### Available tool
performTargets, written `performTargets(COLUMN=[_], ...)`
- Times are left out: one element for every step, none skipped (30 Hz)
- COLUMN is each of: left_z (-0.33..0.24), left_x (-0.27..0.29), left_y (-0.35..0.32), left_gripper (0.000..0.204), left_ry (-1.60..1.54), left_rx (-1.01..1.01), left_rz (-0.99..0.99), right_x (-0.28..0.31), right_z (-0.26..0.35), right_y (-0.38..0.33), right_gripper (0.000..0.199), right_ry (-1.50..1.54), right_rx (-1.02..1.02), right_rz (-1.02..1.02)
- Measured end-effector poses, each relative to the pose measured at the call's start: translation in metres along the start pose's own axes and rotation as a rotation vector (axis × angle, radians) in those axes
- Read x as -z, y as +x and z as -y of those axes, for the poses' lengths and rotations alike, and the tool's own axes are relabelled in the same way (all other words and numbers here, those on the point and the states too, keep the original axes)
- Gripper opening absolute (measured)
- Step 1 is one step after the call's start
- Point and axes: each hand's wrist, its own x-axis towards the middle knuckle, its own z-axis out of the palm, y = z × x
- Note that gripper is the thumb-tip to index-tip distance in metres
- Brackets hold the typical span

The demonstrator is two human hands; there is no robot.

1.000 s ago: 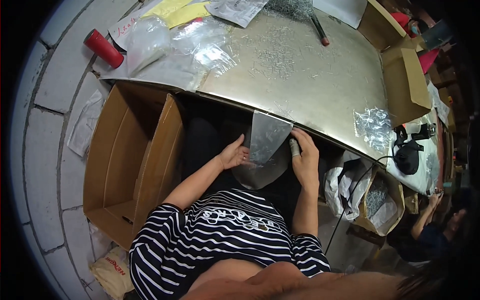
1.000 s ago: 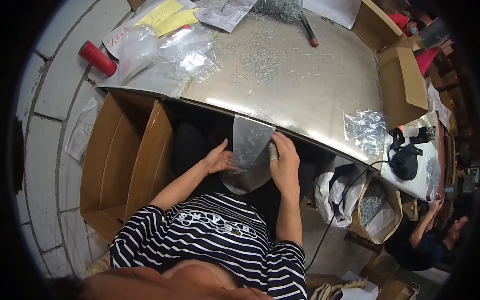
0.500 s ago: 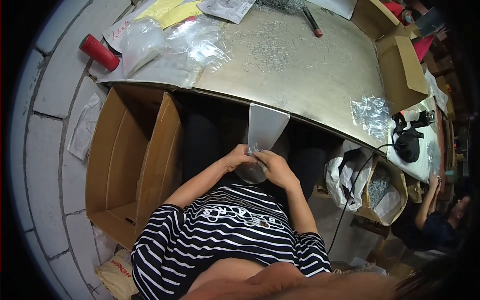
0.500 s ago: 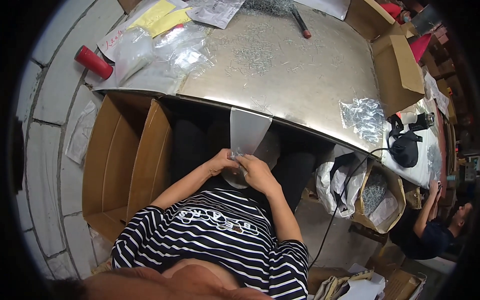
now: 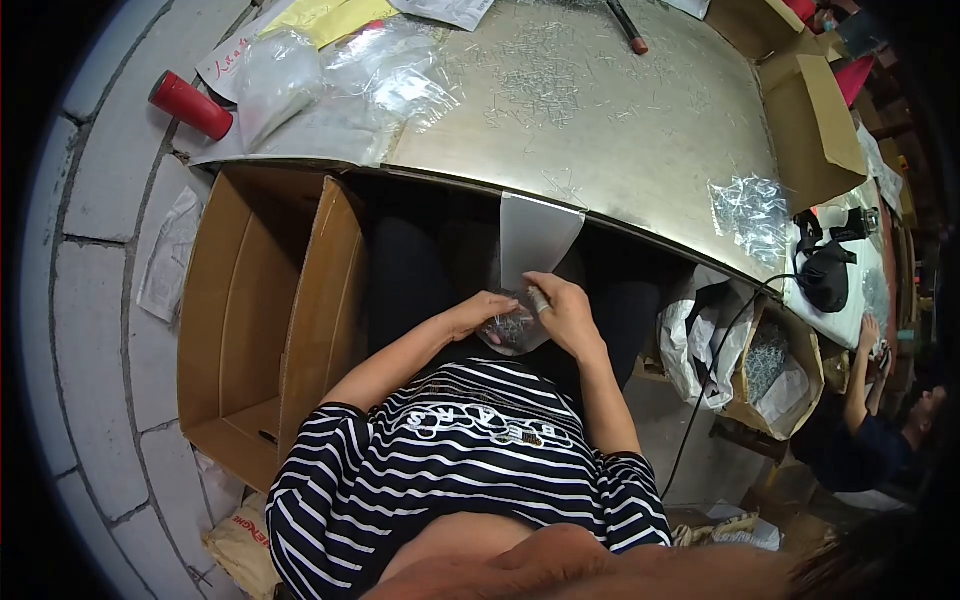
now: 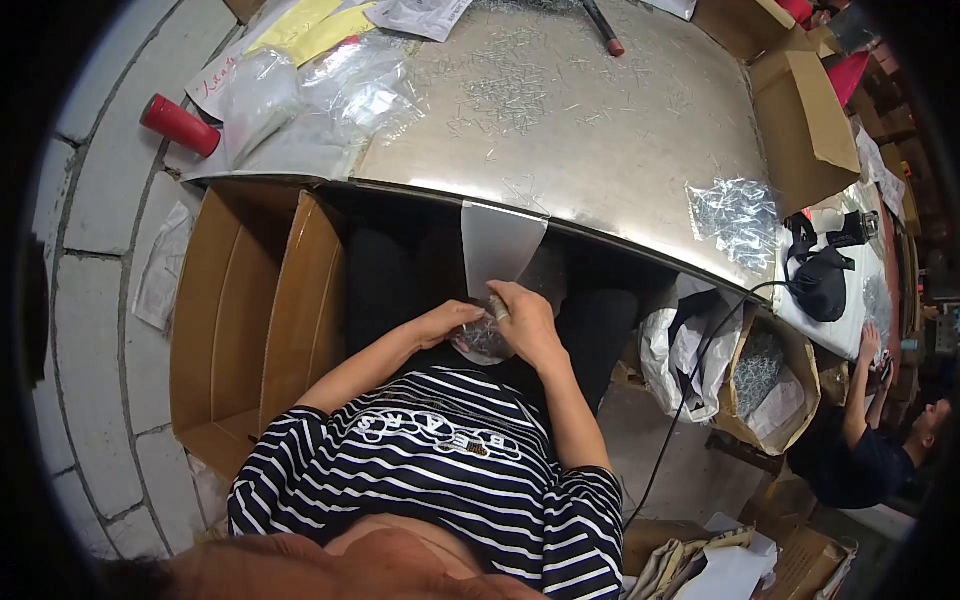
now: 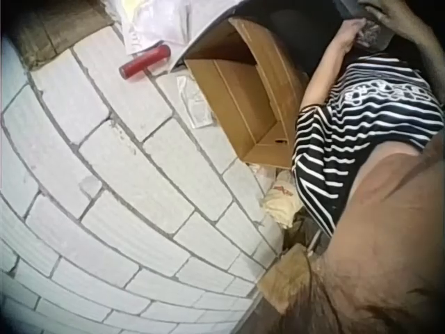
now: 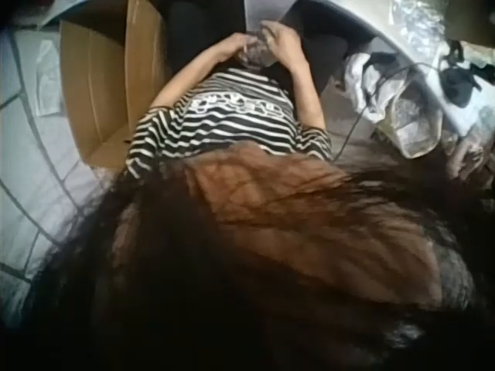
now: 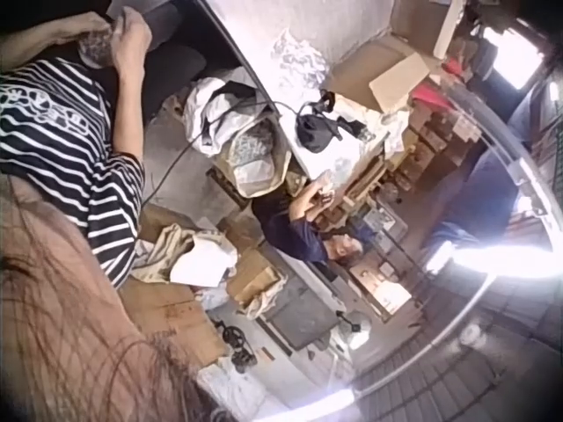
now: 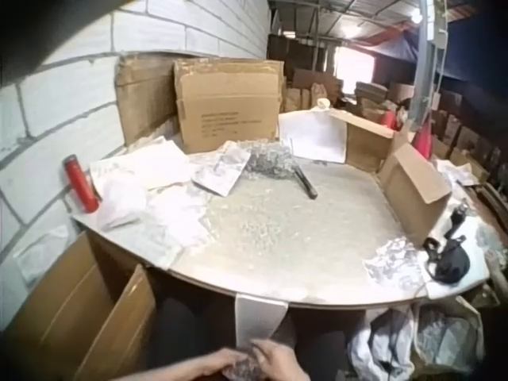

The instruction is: Manually bagging small metal fasteners at a workbench.

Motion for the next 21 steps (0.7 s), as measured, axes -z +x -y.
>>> performTargets(left_z=[-0.004, -0.007, -0.01, -0.019, -0.023, -0.023, -0.039, -0.047, -0.053, -0.058, -0.06, -0.06, -0.069, -0.076, -0.08, -0.074, -0.064, -0.055, -0.055, -0.055, -0.058], left_x=[-0.003, -0.005, -0.008, -0.004, -0.001, 0.0, -0.009, -0.015, -0.021, -0.023, -0.018, -0.018, -0.025, -0.03, -0.031, -0.027, -0.02, -0.013, -0.016, -0.018, -0.021], left_y=[-0.007, -0.013, -0.018, -0.018, -0.013, -0.009, -0.016, -0.021, -0.022, -0.022, -0.018, -0.02, -0.025, -0.03, -0.034, -0.032, -0.027, -0.022, -0.022, -0.021, -0.02], left_gripper=[0.036, 0.038, 0.041, 0.041, 0.04, 0.04, 0.04, 0.04, 0.04, 0.04, 0.04, 0.04, 0.04, 0.041, 0.041, 0.041, 0.041, 0.043, 0.044, 0.044, 0.04], left_ry=[0.0, -0.02, -0.04, 0.12, 0.139, 0.157, 0.092, 0.097, 0.102, 0.105, 0.115, 0.118, -0.02, -0.159, -0.252, -0.244, -0.135, -0.025, -0.063, -0.058, -0.009], left_rx=[0.006, -0.115, -0.236, -0.222, -0.229, -0.237, -0.19, -0.187, -0.256, -0.329, -0.319, -0.319, -0.345, -0.372, -0.377, -0.378, -0.406, -0.432, -0.415, -0.415, -0.455], left_rz=[0.0, 0.074, 0.149, 0.098, -0.012, -0.123, -0.07, -0.067, -0.064, -0.062, -0.024, -0.023, 0.034, 0.09, 0.126, 0.133, 0.044, -0.045, -0.085, -0.078, -0.109], right_x=[0.005, 0.011, 0.017, 0.02, 0.019, 0.017, 0.02, 0.018, 0.014, 0.014, 0.014, 0.015, 0.015, 0.017, 0.017, 0.018, 0.02, 0.022, 0.024, 0.024, 0.025], right_z=[0.004, 0.003, 0.002, 0.001, -0.001, 0.003, 0.006, 0.011, 0.011, 0.008, 0.004, 0.002, 0.001, 0.0, -0.002, -0.002, 0.003, 0.011, 0.015, 0.013, 0.009], right_y=[-0.002, -0.003, -0.002, -0.001, 0.0, -0.001, -0.001, -0.002, -0.001, 0.0, 0.002, 0.003, 0.003, 0.002, 0.001, 0.0, 0.003, 0.008, 0.01, 0.011, 0.013], right_gripper=[0.03, 0.03, 0.03, 0.031, 0.026, 0.026, 0.027, 0.028, 0.027, 0.027, 0.026, 0.025, 0.022, 0.022, 0.025, 0.028, 0.028, 0.031, 0.035, 0.035, 0.038], right_ry=[0.024, 0.027, 0.106, 0.186, 0.314, 0.316, 0.347, 0.382, 0.383, 0.382, 0.275, 0.167, 0.241, 0.239, 0.3, 0.361, 0.362, 0.294, 0.223, 0.22, 0.285], right_rx=[-0.001, -0.005, -0.053, -0.1, -0.164, -0.165, -0.071, 0.029, 0.039, 0.041, -0.071, -0.181, -0.177, -0.175, -0.146, -0.114, -0.11, -0.021, 0.062, 0.061, 0.046], right_rz=[-0.023, -0.023, -0.039, -0.053, -0.058, -0.058, -0.101, -0.135, -0.135, -0.137, -0.05, 0.037, -0.008, -0.018, -0.066, -0.112, -0.116, -0.147, -0.181, -0.188, -0.183])
